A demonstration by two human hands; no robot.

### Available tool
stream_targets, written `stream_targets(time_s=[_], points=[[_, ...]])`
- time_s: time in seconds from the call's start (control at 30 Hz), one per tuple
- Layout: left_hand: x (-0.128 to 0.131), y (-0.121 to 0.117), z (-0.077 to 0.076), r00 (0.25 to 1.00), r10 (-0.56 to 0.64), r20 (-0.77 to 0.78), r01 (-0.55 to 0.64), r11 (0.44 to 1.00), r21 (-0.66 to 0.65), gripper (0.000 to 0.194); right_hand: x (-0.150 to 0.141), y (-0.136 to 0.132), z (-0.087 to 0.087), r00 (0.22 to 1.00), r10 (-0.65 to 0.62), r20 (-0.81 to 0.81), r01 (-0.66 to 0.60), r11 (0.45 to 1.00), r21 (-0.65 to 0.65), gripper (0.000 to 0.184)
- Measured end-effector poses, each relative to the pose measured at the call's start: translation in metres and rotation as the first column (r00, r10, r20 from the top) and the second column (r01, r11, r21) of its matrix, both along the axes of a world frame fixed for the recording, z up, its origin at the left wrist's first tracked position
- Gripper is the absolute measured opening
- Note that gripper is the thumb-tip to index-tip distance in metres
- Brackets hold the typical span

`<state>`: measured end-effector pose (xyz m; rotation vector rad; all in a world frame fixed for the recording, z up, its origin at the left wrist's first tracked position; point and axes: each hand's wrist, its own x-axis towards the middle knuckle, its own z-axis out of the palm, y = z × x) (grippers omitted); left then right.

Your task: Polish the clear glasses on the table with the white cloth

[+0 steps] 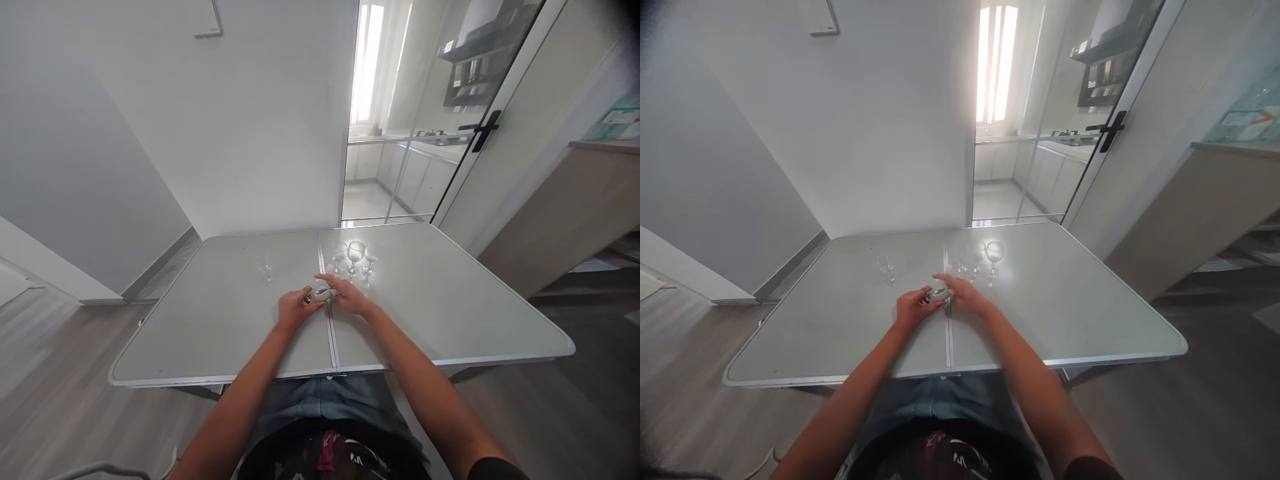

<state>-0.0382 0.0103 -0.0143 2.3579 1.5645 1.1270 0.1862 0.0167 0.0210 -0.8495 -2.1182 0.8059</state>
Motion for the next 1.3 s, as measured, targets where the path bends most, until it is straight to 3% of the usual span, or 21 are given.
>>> stream_targets(time_s=[0.1, 0.2, 0.37, 0.5, 0.73, 0.93, 1.03, 1.2, 1.3], points=[[0.001, 0.000, 0.000, 0.999, -0.033, 0.007, 0.033, 0.999, -0.006, 0.049, 0.006, 0.000, -0.004, 0.992, 0.035, -0.119, -0.044, 0.996, -0.079, 0.079], [0.001, 0.002, -0.001, 0.999, 0.000, 0.053, -0.001, 1.000, 0.019, 0.048, 0.003, -0.002, -0.007, 0.981, -0.010, -0.191, -0.002, 0.998, -0.063, 0.077], [-0.003, 0.007, -0.005, 0.998, 0.055, 0.037, -0.058, 0.996, 0.062, 0.045, -0.008, -0.001, -0.008, 0.994, -0.087, -0.070, 0.090, 0.995, 0.047, 0.078], [-0.005, 0.006, -0.006, 0.998, 0.032, -0.057, -0.028, 0.997, 0.073, 0.046, -0.009, 0.004, -0.009, 0.997, -0.068, -0.022, 0.069, 0.997, 0.044, 0.072], [-0.005, 0.005, 0.001, 0.997, 0.017, -0.078, -0.010, 0.997, 0.082, 0.046, -0.006, 0.003, -0.010, 0.968, -0.024, -0.250, 0.007, 0.997, -0.071, 0.071], [-0.006, 0.006, 0.000, 0.994, 0.049, -0.095, -0.036, 0.990, 0.135, 0.048, -0.009, 0.001, -0.017, 0.994, -0.084, -0.070, 0.090, 0.993, 0.077, 0.077], [-0.005, 0.005, -0.003, 0.988, 0.046, -0.148, -0.022, 0.987, 0.162, 0.050, -0.010, 0.003, -0.020, 0.993, -0.110, -0.040, 0.112, 0.992, 0.061, 0.080], [-0.006, 0.004, -0.007, 0.990, 0.007, -0.141, 0.013, 0.991, 0.137, 0.050, -0.006, 0.005, -0.019, 0.974, -0.018, -0.225, -0.007, 0.994, -0.106, 0.089], [-0.006, 0.005, -0.008, 0.997, -0.008, -0.077, 0.018, 0.991, 0.136, 0.050, -0.005, 0.003, -0.015, 0.941, 0.005, -0.337, -0.047, 0.992, -0.117, 0.090]])
